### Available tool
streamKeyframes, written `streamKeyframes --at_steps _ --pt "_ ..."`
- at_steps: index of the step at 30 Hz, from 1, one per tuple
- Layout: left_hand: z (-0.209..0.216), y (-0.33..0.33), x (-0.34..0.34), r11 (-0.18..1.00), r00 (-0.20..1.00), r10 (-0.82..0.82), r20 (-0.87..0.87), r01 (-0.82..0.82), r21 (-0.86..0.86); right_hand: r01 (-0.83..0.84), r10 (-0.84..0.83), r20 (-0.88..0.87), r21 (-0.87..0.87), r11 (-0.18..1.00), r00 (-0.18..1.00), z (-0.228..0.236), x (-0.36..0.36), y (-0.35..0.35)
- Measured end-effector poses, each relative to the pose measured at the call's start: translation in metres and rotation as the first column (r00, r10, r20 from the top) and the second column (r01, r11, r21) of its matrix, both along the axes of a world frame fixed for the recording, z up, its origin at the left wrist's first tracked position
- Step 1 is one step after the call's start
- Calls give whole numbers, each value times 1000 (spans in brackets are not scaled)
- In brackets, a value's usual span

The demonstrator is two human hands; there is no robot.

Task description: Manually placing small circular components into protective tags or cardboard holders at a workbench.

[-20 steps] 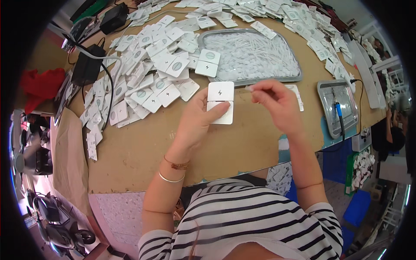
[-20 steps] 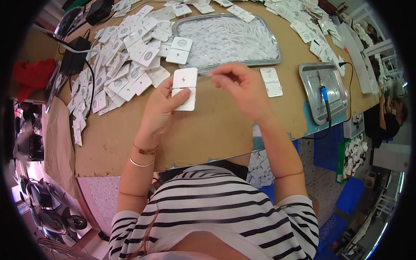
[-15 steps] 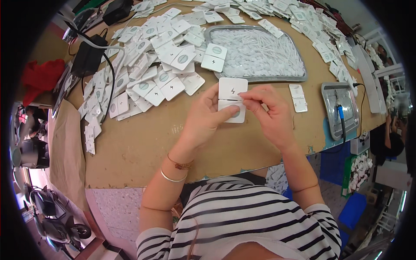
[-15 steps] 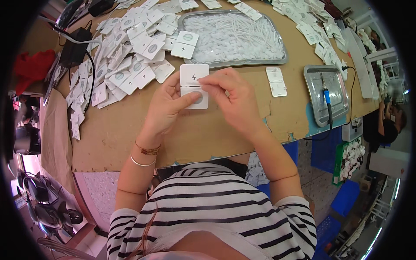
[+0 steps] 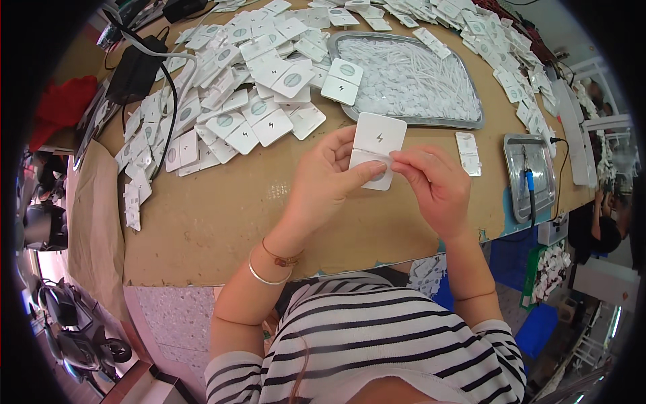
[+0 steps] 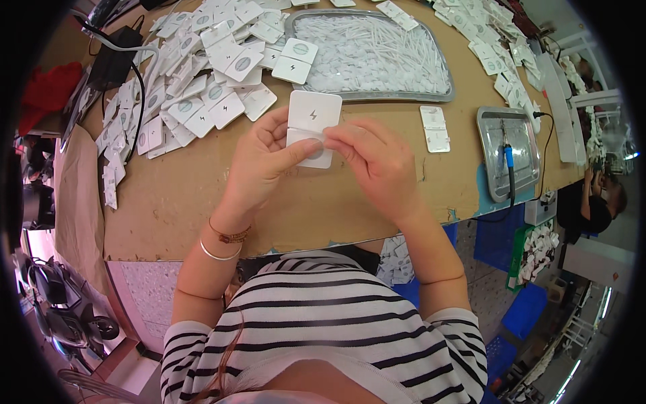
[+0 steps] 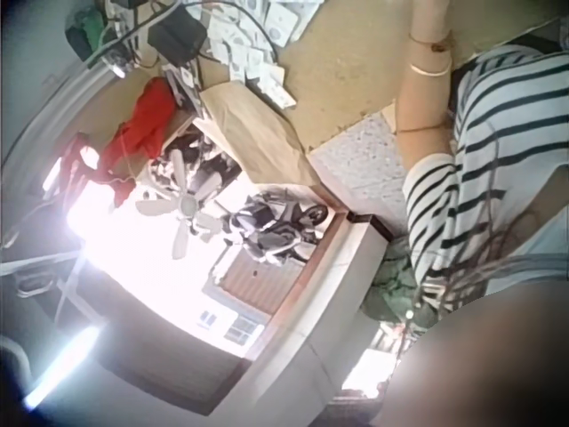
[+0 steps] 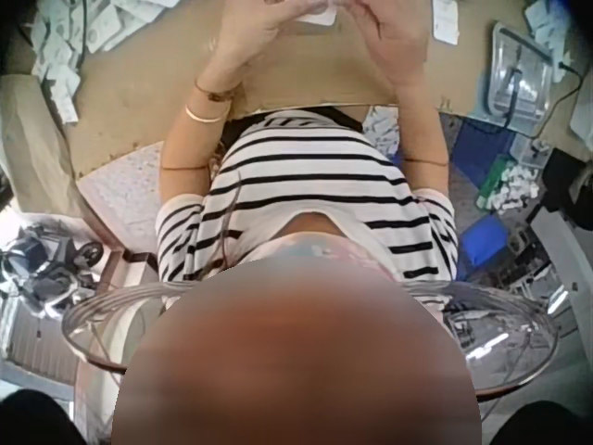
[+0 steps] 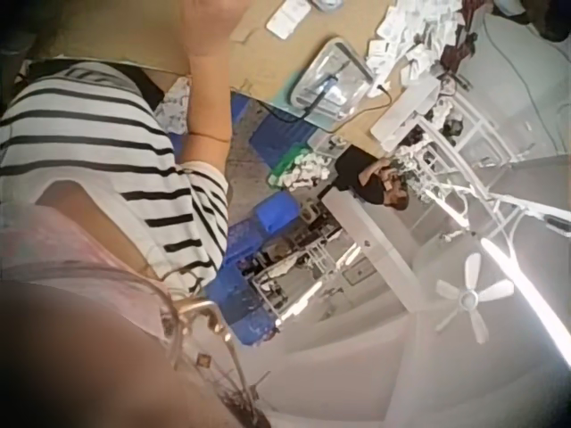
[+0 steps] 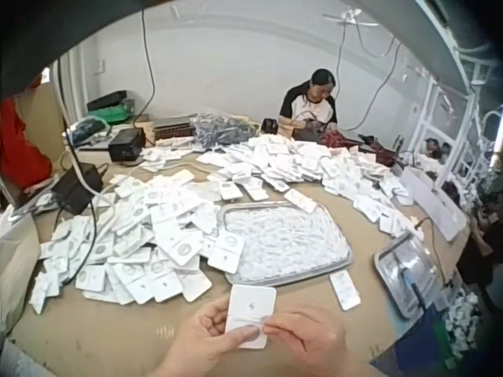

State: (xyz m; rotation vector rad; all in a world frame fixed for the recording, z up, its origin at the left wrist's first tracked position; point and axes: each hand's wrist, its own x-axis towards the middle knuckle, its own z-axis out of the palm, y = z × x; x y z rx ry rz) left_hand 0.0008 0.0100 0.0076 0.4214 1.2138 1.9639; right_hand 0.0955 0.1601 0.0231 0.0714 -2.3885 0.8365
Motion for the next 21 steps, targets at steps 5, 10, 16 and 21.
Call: streamKeyframes --at_steps 5,10,16,21 --pt "-1 0 2 1000 1000 14 -1 -14 25 20 -7 -82 167 986 997 -1 0 1" --pt "2 0 3 999 1000 -15 -24 16 51 43 -14 -142 203 978 990 -3 -1 1" --pt "-3 -4 3 998 1000 9 -14 -8 70 164 -151 68 -299 940 986 -3 -2 -13" --pt "5 -3 4 1000 996 20 85 -19 -13 147 215 268 -879 454 939 -13 0 -1"
